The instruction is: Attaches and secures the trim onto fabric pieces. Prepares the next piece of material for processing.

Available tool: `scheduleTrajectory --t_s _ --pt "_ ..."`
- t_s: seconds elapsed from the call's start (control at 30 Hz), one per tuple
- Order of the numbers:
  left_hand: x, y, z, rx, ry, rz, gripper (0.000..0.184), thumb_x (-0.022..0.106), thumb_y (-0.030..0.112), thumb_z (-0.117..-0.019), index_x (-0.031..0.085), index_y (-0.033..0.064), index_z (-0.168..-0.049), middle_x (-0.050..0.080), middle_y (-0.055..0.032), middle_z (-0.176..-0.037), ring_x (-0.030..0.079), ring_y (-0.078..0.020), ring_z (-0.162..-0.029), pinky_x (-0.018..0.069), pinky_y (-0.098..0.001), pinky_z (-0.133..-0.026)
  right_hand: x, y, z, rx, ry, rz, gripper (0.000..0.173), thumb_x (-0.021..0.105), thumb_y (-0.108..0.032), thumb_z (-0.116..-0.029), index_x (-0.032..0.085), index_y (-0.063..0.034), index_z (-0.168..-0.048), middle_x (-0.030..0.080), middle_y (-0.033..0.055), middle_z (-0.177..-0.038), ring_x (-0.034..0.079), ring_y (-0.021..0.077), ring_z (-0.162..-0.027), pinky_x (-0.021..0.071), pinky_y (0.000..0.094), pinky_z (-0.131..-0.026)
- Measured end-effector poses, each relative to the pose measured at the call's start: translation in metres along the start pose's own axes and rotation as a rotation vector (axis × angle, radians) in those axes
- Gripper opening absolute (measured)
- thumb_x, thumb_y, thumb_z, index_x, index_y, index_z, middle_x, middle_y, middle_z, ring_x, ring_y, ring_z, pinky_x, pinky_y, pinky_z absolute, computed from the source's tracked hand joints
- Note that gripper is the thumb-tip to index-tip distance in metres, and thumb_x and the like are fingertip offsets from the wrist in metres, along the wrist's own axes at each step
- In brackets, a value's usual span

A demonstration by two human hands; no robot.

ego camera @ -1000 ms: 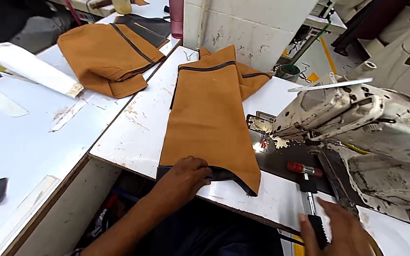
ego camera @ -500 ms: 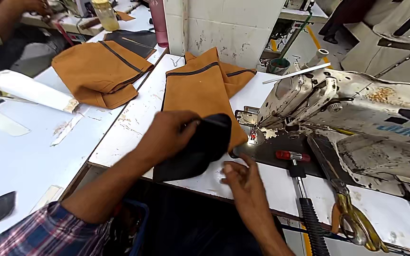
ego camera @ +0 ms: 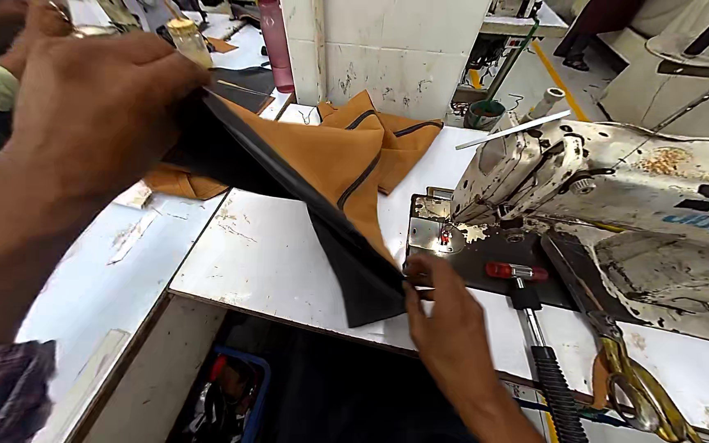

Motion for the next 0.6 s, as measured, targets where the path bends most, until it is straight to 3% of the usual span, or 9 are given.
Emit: scheduleTrajectory --t_s 0.1,0.17,0.27,0.33,0.4,0.47,0.53,0.6 --pt "0.0 0.002 0.03 0.087 -0.068 0.05 0.03 0.04 0.01 -0.1055 0.063 0.0039 -0.125 0.066 -0.0253 -0.116 0.066 -0.048 -0.104 0.0516 -0.0663 -0.084 -0.032 0.01 -0.009 -0.072 0.078 0.097 0.025 0.069 -0.001 -0.088 0.07 -0.0054 -0.112 0.071 0.0067 -0.103 0.071 0.0185 -0.091 0.0621 0.0358 -0.079" --pt "0.001 0.013 0.044 0.073 -0.129 0.143 0.028 0.044 0.011 -0.1039 0.066 -0.0019 -0.116 0.066 -0.0264 -0.111 0.066 -0.0478 -0.1 0.0521 -0.0658 -0.081 -0.037 0.02 -0.011 -0.074 0.045 0.14 0.021 0.07 -0.005 -0.0862 0.073 -0.0124 -0.105 0.071 0.0006 -0.098 0.068 0.0158 -0.087 0.0586 0.0339 -0.072" --pt "0.015 0.015 0.059 0.046 -0.194 0.195 0.018 0.052 0.009 -0.0931 0.065 -0.0022 -0.1 0.063 -0.0215 -0.1 0.064 -0.0426 -0.091 0.0524 -0.0614 -0.076 -0.036 0.023 -0.02 -0.03 -0.09 0.149 0.024 0.071 -0.003 -0.0854 0.077 -0.0185 -0.102 0.073 -0.0026 -0.098 0.069 0.0167 -0.09 0.0582 0.0393 -0.076" --pt "0.017 0.017 0.062 0.051 -0.179 0.205 0.015 0.054 0.009 -0.091 0.064 -0.0013 -0.097 0.062 -0.0195 -0.096 0.063 -0.0402 -0.088 0.0518 -0.0586 -0.075 -0.04 0.018 -0.031 0.074 -0.104 0.048 0.025 0.067 0.001 -0.089 0.077 -0.0155 -0.105 0.074 0.0014 -0.105 0.07 0.0178 -0.086 0.0587 0.0426 -0.072" --pt "0.005 0.021 0.065 0.027 -0.09 0.229 0.019 0.055 0.013 -0.0945 0.064 -0.0026 -0.102 0.061 -0.0218 -0.099 0.061 -0.0398 -0.091 0.0506 -0.0569 -0.078 -0.05 0.015 -0.041 0.209 -0.01 -0.201 0.021 0.062 0.002 -0.0946 0.074 -0.0115 -0.105 0.073 0.0019 -0.117 0.074 0.0152 -0.077 0.0652 0.0385 -0.062" --pt "-0.007 0.034 0.078 -0.047 0.008 0.235 0.023 0.056 0.015 -0.0963 0.063 -0.004 -0.106 0.061 -0.025 -0.104 0.061 -0.0403 -0.094 0.0499 -0.0555 -0.08 -0.06 0.009 -0.043 0.212 0.118 -0.419 0.014 0.061 0.0 -0.0984 0.071 -0.0071 -0.104 0.071 0.004 -0.124 0.075 0.0161 -0.089 0.0679 0.0363 -0.072" --pt "-0.003 0.054 0.101 -0.054 -0.011 0.205 0.02 0.055 0.01 -0.0949 0.064 -0.0035 -0.106 0.063 -0.0257 -0.104 0.063 -0.0417 -0.094 0.0524 -0.0558 -0.08 -0.058 0.008 -0.034 0.036 0.18 -0.307 0.014 0.059 -0.001 -0.0981 0.072 -0.0051 -0.1 0.073 0.006 -0.12 0.07 0.0164 -0.114 0.0619 0.0348 -0.095" --pt "0.02 0.069 0.13 0.105 -0.105 0.147 0.019 0.051 0.001 -0.0952 0.066 -0.0026 -0.106 0.065 -0.0244 -0.097 0.065 -0.0428 -0.086 0.0543 -0.0563 -0.072 -0.036 0.021 -0.015 -0.211 0.093 -0.09 0.019 0.056 0.002 -0.0952 0.075 -0.0036 -0.095 0.075 0.0065 -0.111 0.064 0.0235 -0.124 0.053 0.0409 -0.106"
Point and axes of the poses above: each hand's wrist, its own z-axis away from the middle knuckle, its own x-axis out of the palm, y = z × x, the point moved 3 cm from there along -z, towards the middle knuckle
